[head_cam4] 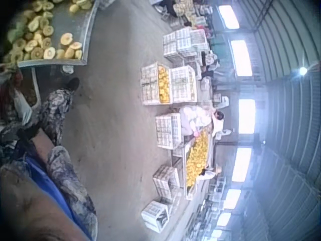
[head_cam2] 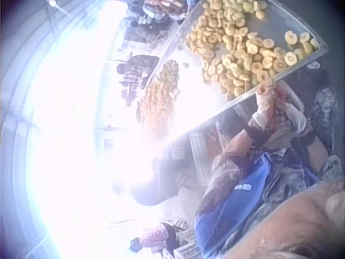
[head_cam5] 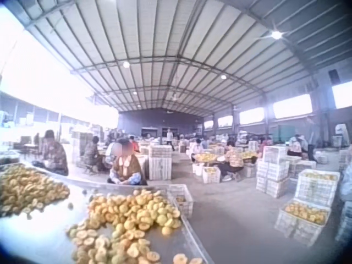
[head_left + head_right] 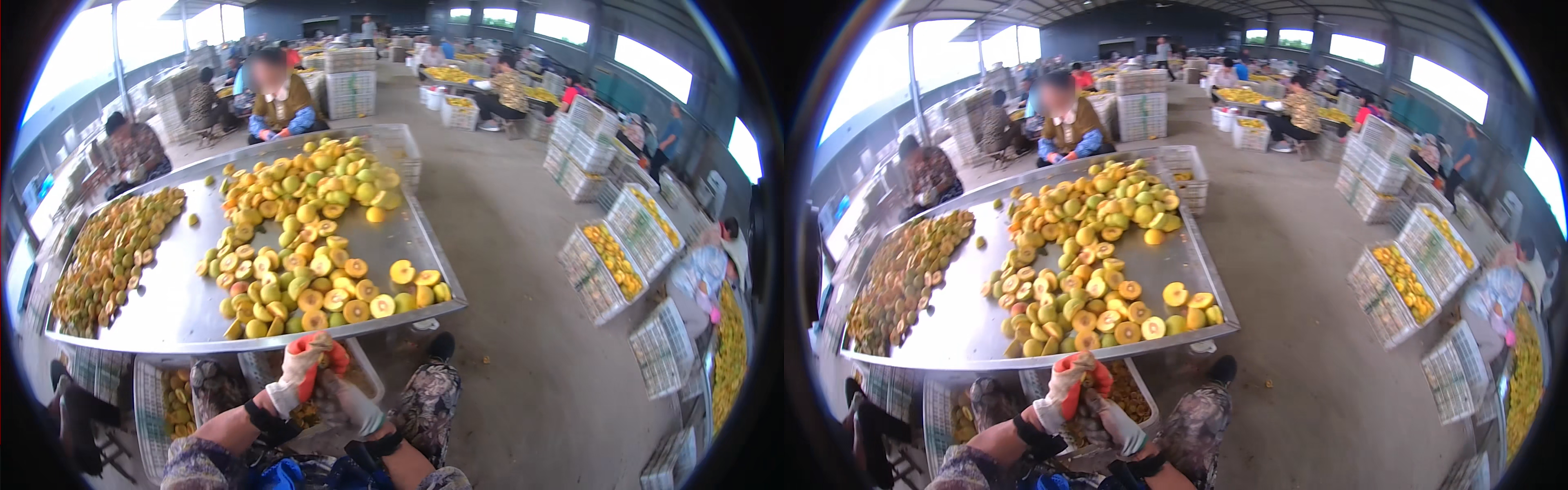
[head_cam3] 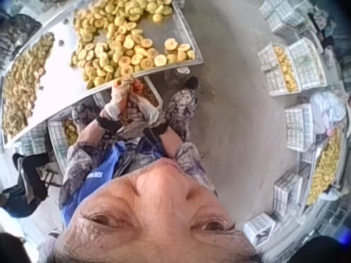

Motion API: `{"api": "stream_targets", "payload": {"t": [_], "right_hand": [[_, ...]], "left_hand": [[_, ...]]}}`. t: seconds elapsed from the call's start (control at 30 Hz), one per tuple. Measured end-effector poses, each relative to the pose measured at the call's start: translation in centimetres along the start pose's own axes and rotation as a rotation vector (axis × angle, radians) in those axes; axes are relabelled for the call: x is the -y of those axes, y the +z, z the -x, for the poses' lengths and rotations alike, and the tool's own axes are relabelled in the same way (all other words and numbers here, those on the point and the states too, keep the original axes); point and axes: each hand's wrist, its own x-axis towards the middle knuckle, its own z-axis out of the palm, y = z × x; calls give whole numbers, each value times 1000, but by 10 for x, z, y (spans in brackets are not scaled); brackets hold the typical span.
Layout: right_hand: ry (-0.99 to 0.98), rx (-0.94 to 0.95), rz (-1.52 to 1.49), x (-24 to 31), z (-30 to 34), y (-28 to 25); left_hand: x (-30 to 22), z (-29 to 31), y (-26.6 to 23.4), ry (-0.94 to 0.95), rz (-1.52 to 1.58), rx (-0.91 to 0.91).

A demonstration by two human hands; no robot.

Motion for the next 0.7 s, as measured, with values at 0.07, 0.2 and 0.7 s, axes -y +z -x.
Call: {"api": "stream_targets", "payload": {"t": [0.07,0.2,0.7], "right_hand": [[71,152,-74,-4,-9,-13],[194,323,-334,-9,-8,-11],[-169,-260,177,8,0,13]], "left_hand": [[2,5,-11,145,-69,133],[5,9,-20,201,-148,186],[-9,-5,7,-98,201,87]]}}
